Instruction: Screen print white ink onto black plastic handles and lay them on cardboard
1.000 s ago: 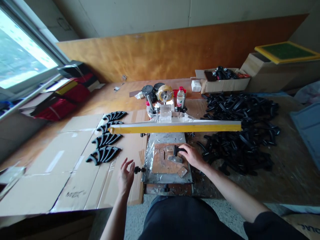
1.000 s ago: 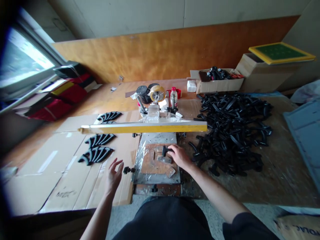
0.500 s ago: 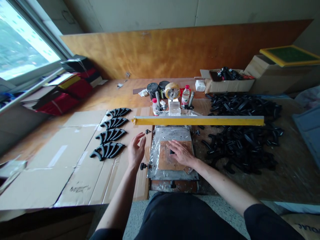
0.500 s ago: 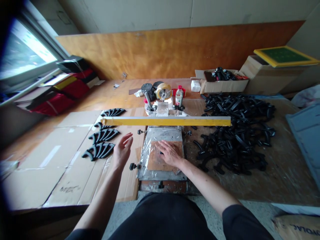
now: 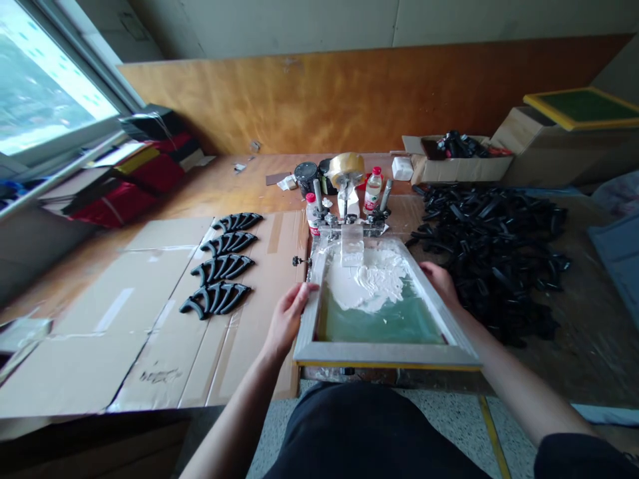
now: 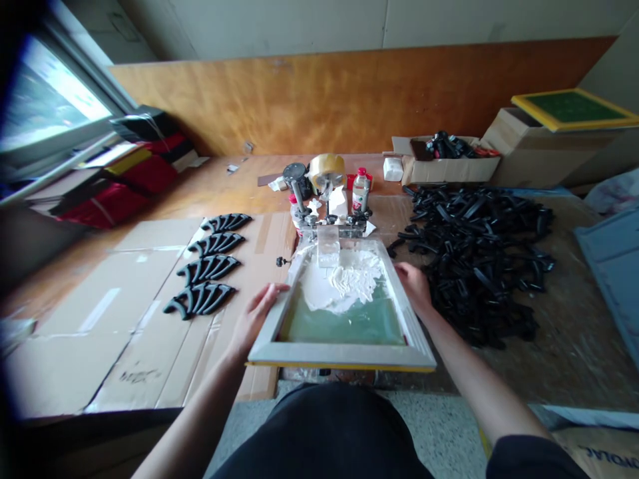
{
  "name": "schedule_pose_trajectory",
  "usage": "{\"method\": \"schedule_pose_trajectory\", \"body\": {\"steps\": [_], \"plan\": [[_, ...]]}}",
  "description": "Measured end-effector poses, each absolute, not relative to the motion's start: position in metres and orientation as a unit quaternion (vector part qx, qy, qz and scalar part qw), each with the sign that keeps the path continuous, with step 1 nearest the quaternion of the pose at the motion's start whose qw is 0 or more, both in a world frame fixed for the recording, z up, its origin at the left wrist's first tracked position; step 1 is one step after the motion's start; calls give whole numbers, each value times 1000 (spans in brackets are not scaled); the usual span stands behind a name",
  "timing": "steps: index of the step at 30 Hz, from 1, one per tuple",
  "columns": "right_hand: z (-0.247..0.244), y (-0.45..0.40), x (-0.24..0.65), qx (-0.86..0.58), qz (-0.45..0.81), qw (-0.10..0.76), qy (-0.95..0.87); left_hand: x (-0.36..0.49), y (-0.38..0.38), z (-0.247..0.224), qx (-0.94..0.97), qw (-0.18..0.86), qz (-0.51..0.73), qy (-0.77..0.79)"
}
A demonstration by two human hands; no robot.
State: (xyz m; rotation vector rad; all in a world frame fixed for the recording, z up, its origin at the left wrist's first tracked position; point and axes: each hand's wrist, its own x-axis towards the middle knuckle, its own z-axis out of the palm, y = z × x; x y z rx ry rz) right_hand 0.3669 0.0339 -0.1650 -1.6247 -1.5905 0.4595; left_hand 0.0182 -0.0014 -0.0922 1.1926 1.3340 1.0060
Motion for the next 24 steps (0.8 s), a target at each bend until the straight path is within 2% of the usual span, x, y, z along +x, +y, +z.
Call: {"method": "schedule_pose_trajectory", "body": {"steps": [3,5,7,10,12,19,21,24], "plan": [[-146,63,356,-626,133,433,-635,14,-12,-141,496,530,371,579],[-132,78,323,-573,85,414,-702,15,-11,-167,507,506,354,602],[-120,89,285,-540,53,335,-770,17,-8,-184,521,475,333,626],[-117,91,248,-549,76,183,-812,17,-3,-194,536,454,307,643],[-125,80,242,-537,99,130,-828,15,-2,-196,544,452,296,642],[-136,22,272,-322,131,84,-934,12,-4,-198,555,433,285,651],[-131,23,273,-330,142,81,-930,13,-4,-198,554,434,285,651],[-133,26,264,-386,120,130,-905,13,-4,-196,545,449,288,646]]}}
